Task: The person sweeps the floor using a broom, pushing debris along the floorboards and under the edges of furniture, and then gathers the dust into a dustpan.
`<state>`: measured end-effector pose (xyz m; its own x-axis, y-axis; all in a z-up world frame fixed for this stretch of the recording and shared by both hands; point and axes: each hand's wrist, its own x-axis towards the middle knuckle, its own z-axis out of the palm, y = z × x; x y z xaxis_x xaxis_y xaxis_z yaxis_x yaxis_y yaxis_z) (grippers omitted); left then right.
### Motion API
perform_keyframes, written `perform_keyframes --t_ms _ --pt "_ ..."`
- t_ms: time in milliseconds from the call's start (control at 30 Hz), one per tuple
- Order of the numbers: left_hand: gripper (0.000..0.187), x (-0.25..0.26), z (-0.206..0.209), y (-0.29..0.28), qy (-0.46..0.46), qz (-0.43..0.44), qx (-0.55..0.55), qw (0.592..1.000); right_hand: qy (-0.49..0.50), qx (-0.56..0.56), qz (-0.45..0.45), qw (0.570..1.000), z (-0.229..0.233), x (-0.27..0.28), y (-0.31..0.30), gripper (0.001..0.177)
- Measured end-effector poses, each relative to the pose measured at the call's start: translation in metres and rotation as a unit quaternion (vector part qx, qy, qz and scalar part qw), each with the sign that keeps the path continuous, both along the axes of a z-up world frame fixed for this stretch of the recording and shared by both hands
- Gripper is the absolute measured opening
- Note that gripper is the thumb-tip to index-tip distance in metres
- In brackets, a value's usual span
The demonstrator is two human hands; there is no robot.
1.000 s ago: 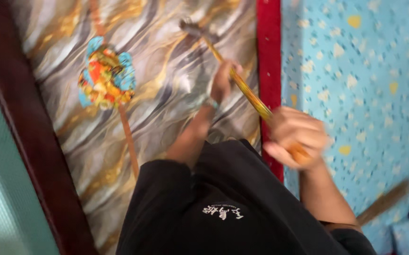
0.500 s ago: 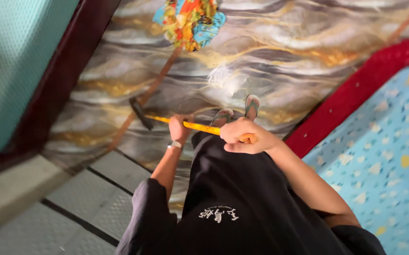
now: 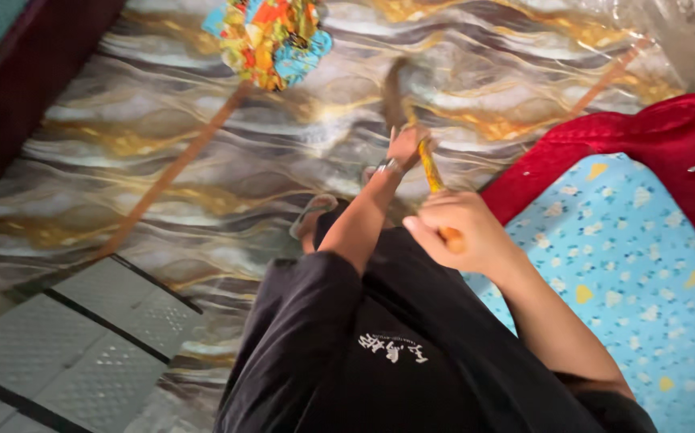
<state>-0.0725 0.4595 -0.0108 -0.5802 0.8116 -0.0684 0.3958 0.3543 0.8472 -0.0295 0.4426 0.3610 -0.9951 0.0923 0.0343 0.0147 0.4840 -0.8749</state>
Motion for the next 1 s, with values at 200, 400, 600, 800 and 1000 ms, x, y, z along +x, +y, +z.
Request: perform_keyframes --t_ms 200,400,600,800,1000 --pt "0.028 -0.003 0.059 0.038 0.029 -0.039 0.095 0.994 0.053 0.011 0.122 0.991 0.019 0.004 0.035 0.035" --pt "0.026 -0.008 0.11 -0.025 0.092 -0.106 -0.01 0.99 0.151 -0.193 0.117 0.962 0.048 0.03 0.062 0.036" --pt "0.007 -0.016 0.075 -0.055 0.083 0.084 0.03 0.992 0.139 -0.242 0.088 0.956 0.018 0.018 0.079 0.035" --pt "0.025 -0.051 0.038 0.015 0.04 -0.002 -0.06 0.997 0.108 -0.065 0.104 0.987 0.006 -0.03 0.066 0.034" --pt "0.036 -0.102 0.059 0.024 -0.089 0.102 0.121 0.983 0.093 -0.004 0.14 0.986 0.002 -0.109 0.058 0.037"
